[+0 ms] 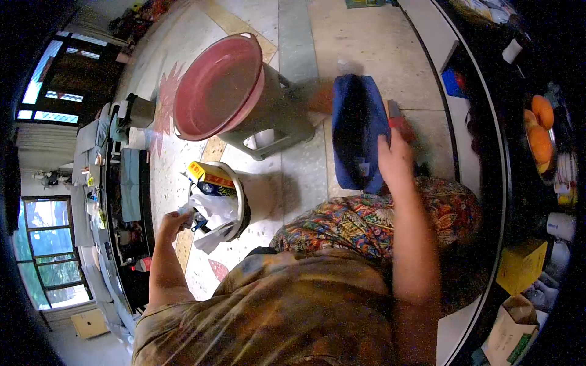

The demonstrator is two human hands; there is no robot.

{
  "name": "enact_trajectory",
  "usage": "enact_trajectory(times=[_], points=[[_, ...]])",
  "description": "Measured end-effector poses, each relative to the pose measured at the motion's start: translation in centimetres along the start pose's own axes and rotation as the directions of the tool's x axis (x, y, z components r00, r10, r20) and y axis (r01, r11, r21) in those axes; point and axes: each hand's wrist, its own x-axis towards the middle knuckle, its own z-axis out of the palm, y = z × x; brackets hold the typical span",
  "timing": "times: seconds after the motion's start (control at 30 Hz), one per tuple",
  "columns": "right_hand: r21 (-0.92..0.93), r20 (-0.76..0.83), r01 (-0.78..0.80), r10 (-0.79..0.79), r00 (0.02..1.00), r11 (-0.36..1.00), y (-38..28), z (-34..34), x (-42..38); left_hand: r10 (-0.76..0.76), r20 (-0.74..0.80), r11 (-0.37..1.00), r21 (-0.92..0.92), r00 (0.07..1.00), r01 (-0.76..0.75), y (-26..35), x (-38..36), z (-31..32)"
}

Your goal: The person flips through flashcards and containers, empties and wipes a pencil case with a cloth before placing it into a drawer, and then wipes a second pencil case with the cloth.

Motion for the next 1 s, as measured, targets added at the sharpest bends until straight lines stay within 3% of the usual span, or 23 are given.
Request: enact_trajectory(times=[0.07,0.13,0.17,0.2,0.27,0.3,0.33,0.37,0.4,0.47,0.53,0.6,0.63,0.67,0.7,0.73,0.8,0.83,0.9,0.97,1.0], points=[[-0.023,0.000,-0.005,0.005,1.000,1.000,-0.2,-0.3,-0.2,-0.020,0.067,0.994,0.110,0.998,0.013,-0.2,0.7,0.4],[0.073,-0.021,-0.015,0.017,1.000,0.997,-0.5,-0.2,-0.3,-0.135,0.108,0.956,0.276,0.985,0.101,0.2,1.1,1.1],[0.029,-0.080,0.018,-0.016,0.997,0.999,-0.7,0.0,-0.4,-0.168,0.124,0.948,0.291,0.978,0.126,0.6,1.0,1.6],[0.013,0.003,-0.053,0.053,0.999,0.999,-0.6,-0.2,-0.2,-0.208,0.184,0.955,0.252,0.961,0.158,1.0,0.9,2.0],[0.037,0.002,-0.057,0.057,0.998,0.998,-1.4,-0.6,-0.5,-0.201,0.359,0.978,0.015,0.911,0.209,2.2,-0.4,2.2],[-0.046,-0.032,-0.039,0.037,0.999,0.998,-0.3,0.0,-0.3,-0.227,0.345,0.971,0.008,0.911,0.239,2.1,-0.3,1.7],[-0.052,-0.040,-0.037,0.035,0.999,0.998,-0.1,-0.1,-0.2,-0.306,0.219,0.950,0.128,0.927,0.283,2.2,0.3,1.6],[-0.054,-0.030,-0.040,0.039,0.999,0.998,-0.3,-0.1,-0.2,-0.281,0.093,0.926,0.286,0.955,0.245,1.5,1.3,0.9],[-0.056,-0.019,-0.043,0.042,0.999,0.998,-0.6,-0.2,-0.3,-0.232,-0.030,0.872,0.437,0.972,0.222,0.4,2.8,-0.3],[-0.036,-0.015,-0.048,0.048,0.999,0.998,-1.3,-0.5,-0.4,0.122,-0.339,0.833,0.546,0.933,0.090,-3.2,7.5,-3.3],[0.001,0.006,-0.058,0.058,0.998,0.998,-1.4,-0.4,-0.5,0.516,-0.476,0.694,0.719,0.712,-0.023,5.5,0.7,-0.4],[-0.063,-0.009,-0.070,0.070,0.998,0.996,-1.8,-0.3,-0.6,0.727,-0.414,0.655,0.657,0.548,-0.374,10.3,-0.8,2.1],[-0.062,0.014,-0.066,0.067,0.998,0.996,-1.5,-0.1,-0.5,0.837,-0.334,0.548,0.502,0.434,-0.669,11.6,0.2,3.6],[-0.061,0.036,-0.062,0.064,0.997,0.996,-1.1,0.3,-0.5,0.883,-0.281,0.465,0.431,0.375,-0.773,14.8,-1.7,6.5],[-0.054,0.012,-0.017,0.018,1.000,0.998,0.0,1.0,-0.5,0.955,-0.168,0.293,0.424,0.244,-0.857,18.2,-4.6,9.5],[-0.060,0.007,-0.013,0.013,1.000,0.998,-0.3,0.8,-0.5,0.974,-0.046,0.226,0.325,0.224,-0.918,20.7,-7.9,12.4],[-0.119,0.056,-0.047,0.054,0.997,0.992,-1.3,0.6,-0.9,0.954,0.211,-0.268,0.275,-0.213,-0.923,24.4,-12.5,17.5],[-0.137,0.007,0.026,-0.025,1.000,0.990,-0.8,1.1,-1.0,0.920,0.244,-0.355,0.180,-0.308,-0.918,25.1,-14.2,20.4],[-0.128,0.015,-0.018,0.020,1.000,0.992,-1.0,1.0,-1.2,0.847,0.431,-0.355,0.025,-0.310,-0.935,26.2,-15.8,25.8],[-0.103,-0.039,0.038,-0.042,0.998,0.994,0.3,1.6,-1.2,0.709,0.682,-0.409,0.192,-0.178,-0.892,25.6,-15.3,30.7],[-0.112,-0.028,-0.018,0.015,0.999,0.994,-0.5,1.2,-1.3,0.649,0.752,-0.423,0.227,-0.119,-0.877,25.4,-14.5,32.5]])
